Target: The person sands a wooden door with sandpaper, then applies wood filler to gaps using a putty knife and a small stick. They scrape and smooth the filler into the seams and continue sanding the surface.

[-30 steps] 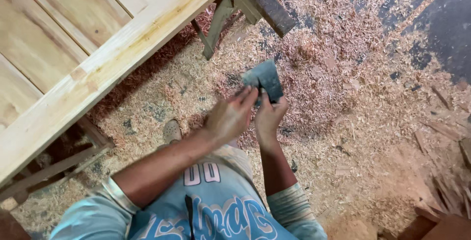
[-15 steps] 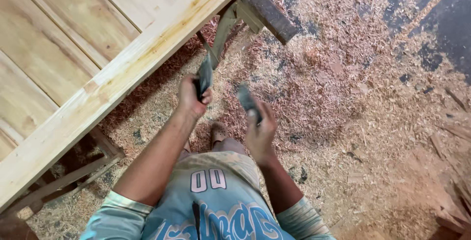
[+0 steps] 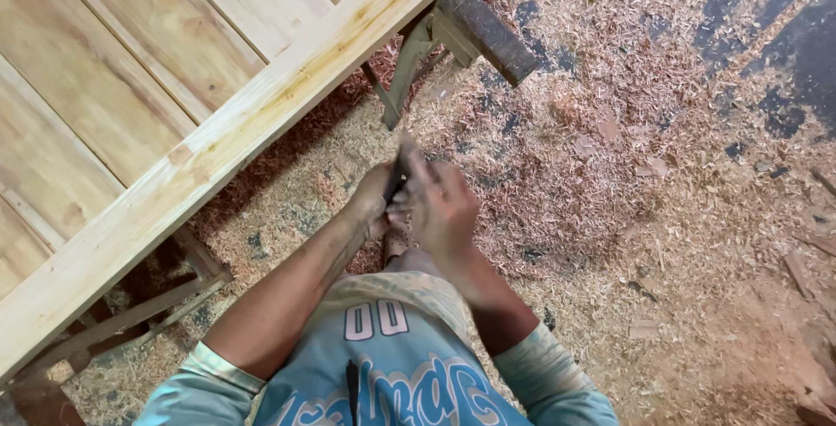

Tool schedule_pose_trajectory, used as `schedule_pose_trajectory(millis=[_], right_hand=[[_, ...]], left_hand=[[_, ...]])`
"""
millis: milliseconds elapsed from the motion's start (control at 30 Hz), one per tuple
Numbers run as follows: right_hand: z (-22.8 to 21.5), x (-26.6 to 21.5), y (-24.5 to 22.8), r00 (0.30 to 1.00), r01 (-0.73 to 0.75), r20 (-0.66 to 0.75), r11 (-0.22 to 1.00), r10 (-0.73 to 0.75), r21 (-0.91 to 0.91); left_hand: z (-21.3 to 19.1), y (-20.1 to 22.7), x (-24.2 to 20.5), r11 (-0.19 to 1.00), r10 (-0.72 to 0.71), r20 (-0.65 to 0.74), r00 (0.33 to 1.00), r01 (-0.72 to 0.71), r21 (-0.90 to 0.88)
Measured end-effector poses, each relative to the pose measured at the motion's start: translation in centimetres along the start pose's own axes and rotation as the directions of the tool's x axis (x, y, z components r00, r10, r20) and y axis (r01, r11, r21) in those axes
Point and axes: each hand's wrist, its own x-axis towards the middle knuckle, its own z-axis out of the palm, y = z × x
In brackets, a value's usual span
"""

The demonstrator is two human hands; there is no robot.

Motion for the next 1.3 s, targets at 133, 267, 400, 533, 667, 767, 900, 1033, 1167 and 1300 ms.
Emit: schedule_pose_trajectory(millis=[133, 267, 400, 533, 667, 767, 900, 1033, 1167, 1300], right_hand=[[-1.4, 1.1, 5.4, 0.823, -0.567, 0.056, 0.813, 0.565, 0.133], [-3.1, 2.1, 9.9, 0.488, -0.482, 0.297, -0.029, 0.821, 0.876], [-2.1, 1.2, 10.9, 0.578, -0.366, 0.364, -0.167, 0.730, 0.915], [-0.1, -1.2, 9.9, 0.598, -0.468, 0.427, -0.137, 0.678, 0.873], [-1.1, -4.0, 10.1, 0.692, -0.562, 0.557, -0.141, 0.460, 0.815], [-3.8, -4.6, 10.9, 0.682, -0.729, 0.573, 0.483, 0.454, 0.485], [-5.9, -1.4, 11.2, 0.474, -0.874, 0.511, 0.315, 0.717, 0.369], [-5.8, 0.3, 9.4, 0.538, -0.839, 0.532, 0.471, 0.653, 0.271], [-5.0, 0.7, 8.8, 0.644, -0.663, 0.633, 0.726, 0.430, 0.181], [-3.8, -1.7, 9.0, 0.720, -0.605, 0.568, 0.761, 0.398, 0.234]], left_hand=[[-0.2, 1.6, -2.1, 0.998, 0.027, -0.018, 0.999, -0.028, -0.057], [-0.7, 3.6, -3.0, 0.999, -0.049, -0.225, 0.973, 0.043, -0.032], [0.3, 2.9, -2.2, 0.998, -0.053, -0.125, 0.991, 0.058, 0.037], [1.8, 1.4, -0.4, 0.997, 0.022, -0.050, 0.999, -0.018, 0.074], [1.2, 1.8, 0.8, 0.998, -0.033, -0.128, 0.991, 0.040, 0.050], [0.1, 3.1, 0.5, 0.980, -0.093, -0.174, 0.980, 0.059, -0.192], [0.2, 5.4, -0.2, 0.937, 0.165, -0.178, 0.970, -0.097, 0.337], [1.5, 5.4, -1.4, 0.710, 0.303, -0.108, 0.947, -0.149, 0.688], [1.6, 6.1, -0.7, 0.860, 0.296, -0.289, 0.910, -0.123, 0.495], [-0.5, 7.1, -0.4, 0.796, 0.507, -0.391, 0.769, -0.242, 0.555]])
